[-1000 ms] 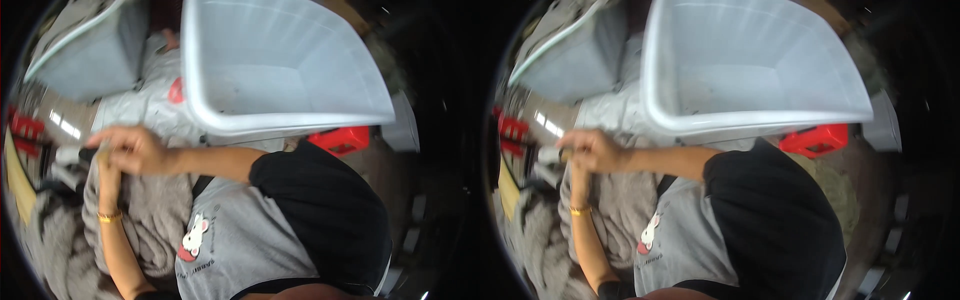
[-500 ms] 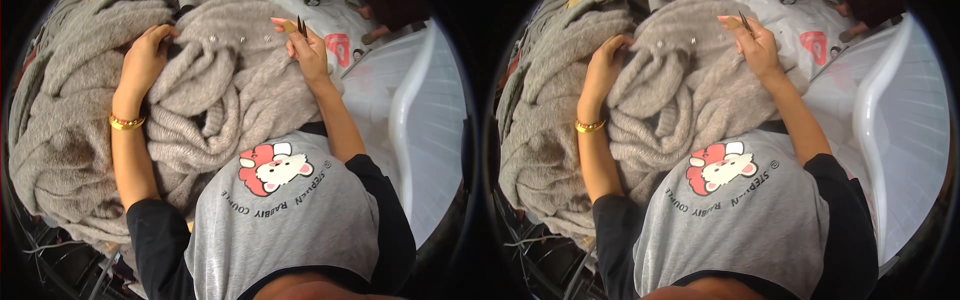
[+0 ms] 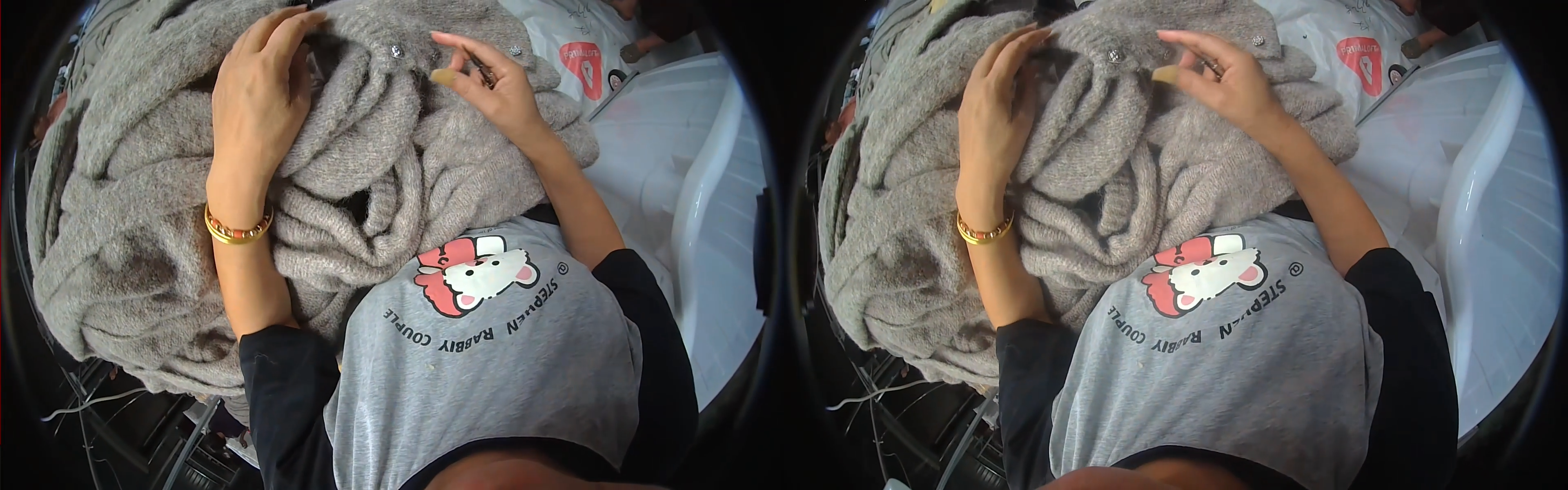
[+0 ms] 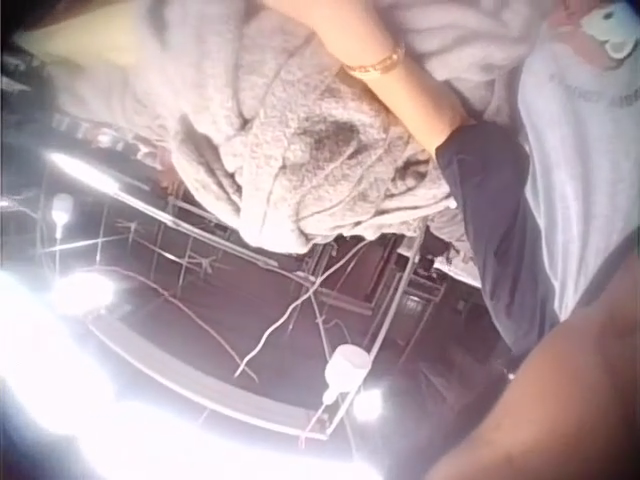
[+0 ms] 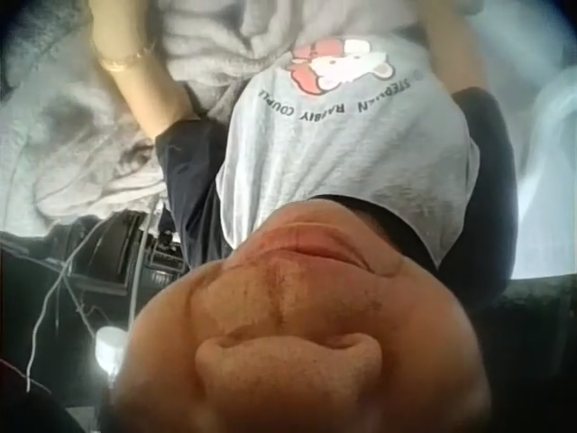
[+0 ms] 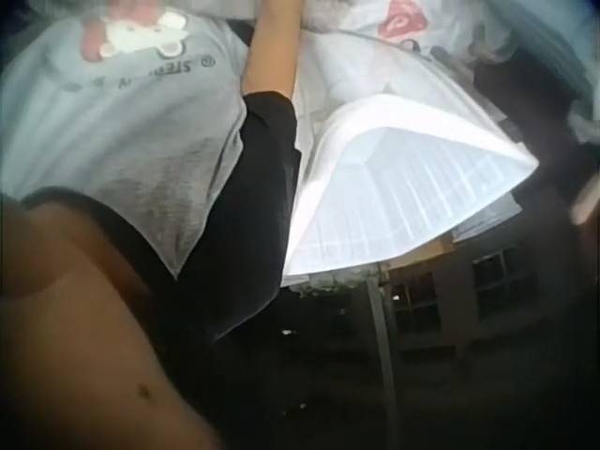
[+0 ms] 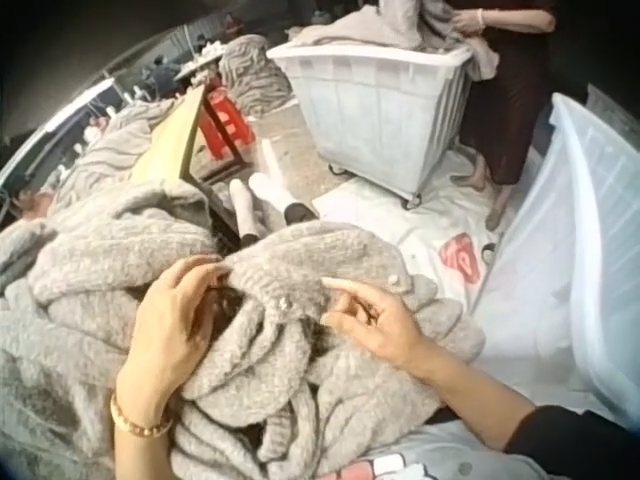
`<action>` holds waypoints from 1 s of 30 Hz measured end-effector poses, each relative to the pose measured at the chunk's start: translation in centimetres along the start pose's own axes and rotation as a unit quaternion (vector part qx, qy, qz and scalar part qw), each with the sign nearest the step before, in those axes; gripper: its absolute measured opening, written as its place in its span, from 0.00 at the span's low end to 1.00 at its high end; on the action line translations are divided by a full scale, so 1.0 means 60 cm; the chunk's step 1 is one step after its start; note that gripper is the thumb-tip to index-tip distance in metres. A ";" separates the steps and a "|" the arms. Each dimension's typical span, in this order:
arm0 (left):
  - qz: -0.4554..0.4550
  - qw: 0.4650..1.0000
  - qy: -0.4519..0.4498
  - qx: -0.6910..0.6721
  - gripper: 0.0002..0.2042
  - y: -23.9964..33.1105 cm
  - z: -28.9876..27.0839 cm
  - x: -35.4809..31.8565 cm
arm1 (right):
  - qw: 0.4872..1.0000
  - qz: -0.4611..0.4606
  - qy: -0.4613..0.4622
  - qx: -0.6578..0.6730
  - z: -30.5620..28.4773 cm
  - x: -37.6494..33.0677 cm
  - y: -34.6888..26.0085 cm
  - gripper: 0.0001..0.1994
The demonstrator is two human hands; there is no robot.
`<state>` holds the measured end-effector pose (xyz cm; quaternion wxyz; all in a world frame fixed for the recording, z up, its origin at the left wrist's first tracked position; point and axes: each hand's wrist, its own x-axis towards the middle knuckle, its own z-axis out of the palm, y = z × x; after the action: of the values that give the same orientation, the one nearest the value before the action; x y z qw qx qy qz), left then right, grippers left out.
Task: Trimming loose threads from fuzzy grey garments using small nipper-style scissors.
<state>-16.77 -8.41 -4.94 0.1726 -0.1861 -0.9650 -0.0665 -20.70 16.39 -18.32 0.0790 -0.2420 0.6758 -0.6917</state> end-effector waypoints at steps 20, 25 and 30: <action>-0.121 0.952 0.007 -0.280 0.12 0.048 0.092 -0.022 | 0.942 -0.013 0.306 0.135 -0.050 0.029 -0.063 0.15; -0.109 0.963 -0.005 -0.248 0.12 0.039 0.101 -0.029 | 0.985 -0.022 0.161 0.062 -0.034 0.041 -0.053 0.15; -0.115 0.966 0.008 -0.230 0.11 0.031 0.109 -0.030 | 0.999 0.029 0.015 0.038 0.010 0.030 -0.020 0.21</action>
<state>-16.52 -6.04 -11.52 0.1240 -0.1079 -0.9373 -0.3075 -21.72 15.17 -16.77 0.0981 -0.2086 0.6569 -0.7179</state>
